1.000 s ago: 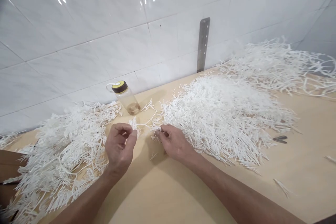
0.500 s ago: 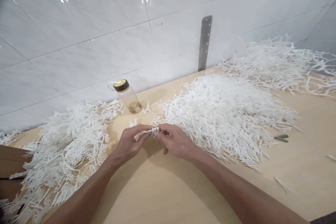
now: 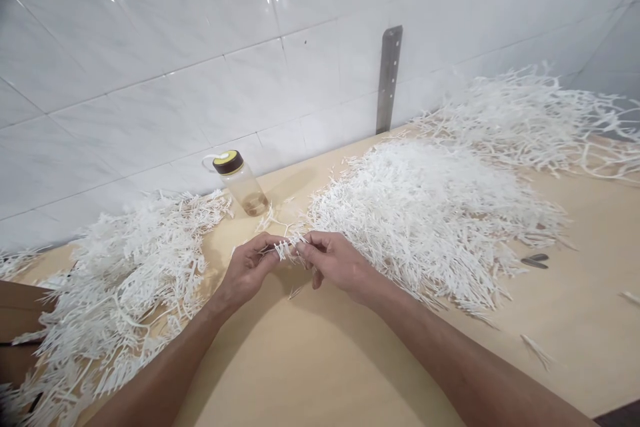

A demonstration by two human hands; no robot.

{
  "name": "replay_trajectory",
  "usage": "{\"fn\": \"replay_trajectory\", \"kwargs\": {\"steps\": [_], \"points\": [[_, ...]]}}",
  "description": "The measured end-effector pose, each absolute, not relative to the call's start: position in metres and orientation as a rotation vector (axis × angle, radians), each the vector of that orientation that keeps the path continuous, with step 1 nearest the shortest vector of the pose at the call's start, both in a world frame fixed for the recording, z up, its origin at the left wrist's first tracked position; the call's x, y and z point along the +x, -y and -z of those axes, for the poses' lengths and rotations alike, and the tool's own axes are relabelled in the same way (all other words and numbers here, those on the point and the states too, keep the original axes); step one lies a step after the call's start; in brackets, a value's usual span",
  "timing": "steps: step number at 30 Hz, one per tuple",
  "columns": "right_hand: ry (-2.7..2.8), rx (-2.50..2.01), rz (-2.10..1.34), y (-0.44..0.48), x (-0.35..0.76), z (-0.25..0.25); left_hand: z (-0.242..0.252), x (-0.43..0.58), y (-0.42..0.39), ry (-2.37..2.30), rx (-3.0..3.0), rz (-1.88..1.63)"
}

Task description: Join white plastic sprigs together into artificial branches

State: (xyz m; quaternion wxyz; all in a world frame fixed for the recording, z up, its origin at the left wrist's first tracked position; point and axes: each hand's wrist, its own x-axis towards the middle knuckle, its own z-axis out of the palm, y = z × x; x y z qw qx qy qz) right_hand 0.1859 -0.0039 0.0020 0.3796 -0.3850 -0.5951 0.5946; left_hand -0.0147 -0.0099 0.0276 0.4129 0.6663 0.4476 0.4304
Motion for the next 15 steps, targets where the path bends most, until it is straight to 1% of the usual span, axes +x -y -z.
{"fn": "replay_trajectory", "kwargs": {"steps": [8,15], "points": [[1.532,-1.032,-1.556,0.0076,0.1827,-0.0059,-0.02,-0.0149,0.007,-1.157,1.813,-1.137],[1.558,-1.027,-1.544,0.0084,0.1847,-0.0072,-0.0183,-0.011,0.0086,-1.149,1.72,-1.191]]}}
